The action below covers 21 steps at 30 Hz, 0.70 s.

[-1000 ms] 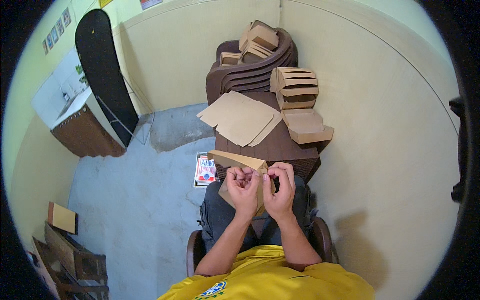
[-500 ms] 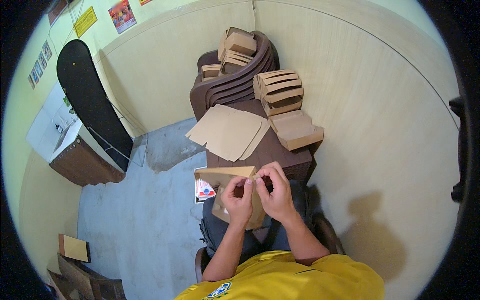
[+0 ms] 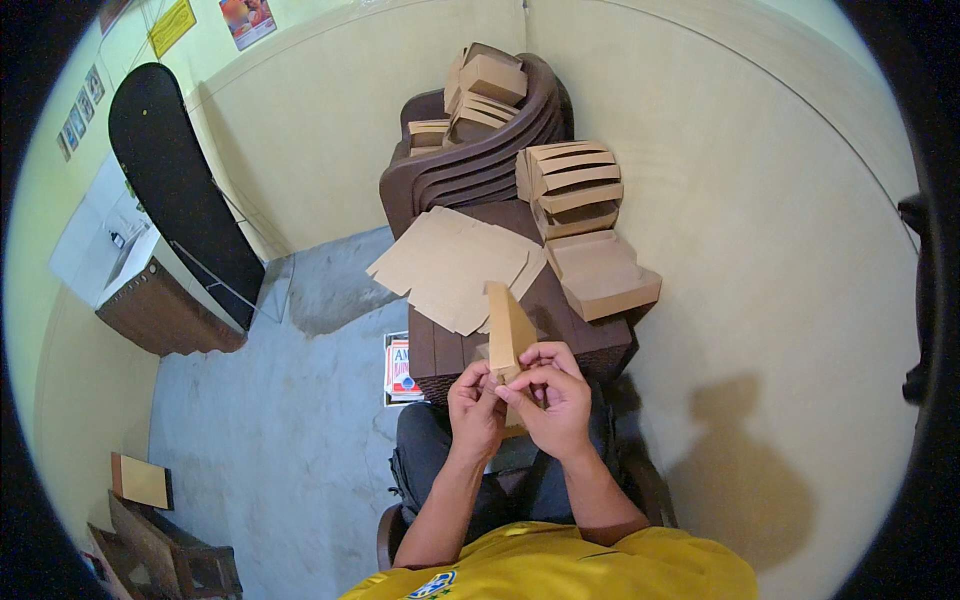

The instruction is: The person folds flat cardboard pieces into small boxes by hand, tucking flaps and creasing edges to form the shape. They place each completed box onto a growing stack on the table.

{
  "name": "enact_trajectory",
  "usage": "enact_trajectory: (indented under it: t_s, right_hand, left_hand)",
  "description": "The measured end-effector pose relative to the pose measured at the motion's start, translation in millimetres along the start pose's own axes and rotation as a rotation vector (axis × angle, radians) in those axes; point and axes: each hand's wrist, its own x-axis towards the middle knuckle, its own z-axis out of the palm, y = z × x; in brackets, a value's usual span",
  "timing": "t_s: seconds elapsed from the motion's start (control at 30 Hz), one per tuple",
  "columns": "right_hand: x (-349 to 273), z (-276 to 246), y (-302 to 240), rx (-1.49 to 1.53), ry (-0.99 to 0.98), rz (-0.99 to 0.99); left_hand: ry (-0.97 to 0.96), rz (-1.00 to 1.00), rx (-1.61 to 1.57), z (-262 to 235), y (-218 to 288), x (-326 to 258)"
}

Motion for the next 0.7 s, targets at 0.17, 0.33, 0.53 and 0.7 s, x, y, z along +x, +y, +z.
enact_trajectory:
  t_s: [0.17, 0.33, 0.53, 0.7]
  right_hand:
    - [6.7, -6.2, 16.1, 0.113, -0.07, -0.067]
    - [11.6, -6.7, 28.2, 0.372, -0.066, 0.146]
    - [13.9, -13.6, 39.0, 0.275, -0.119, 0.157]
    - [14.8, -15.6, 42.5, 0.141, -0.135, 0.05]
  left_hand:
    - [-0.032, 0.002, 0.111, -3.3, 7.1, 5.4]
    - [-0.103, 0.017, 0.233, 6.0, 16.5, 1.9]
    - [-0.169, 0.159, 0.604, 13.9, 31.7, 4.4]
    - [-0.079, 0.069, 0.701, 19.2, 31.5, -1.9]
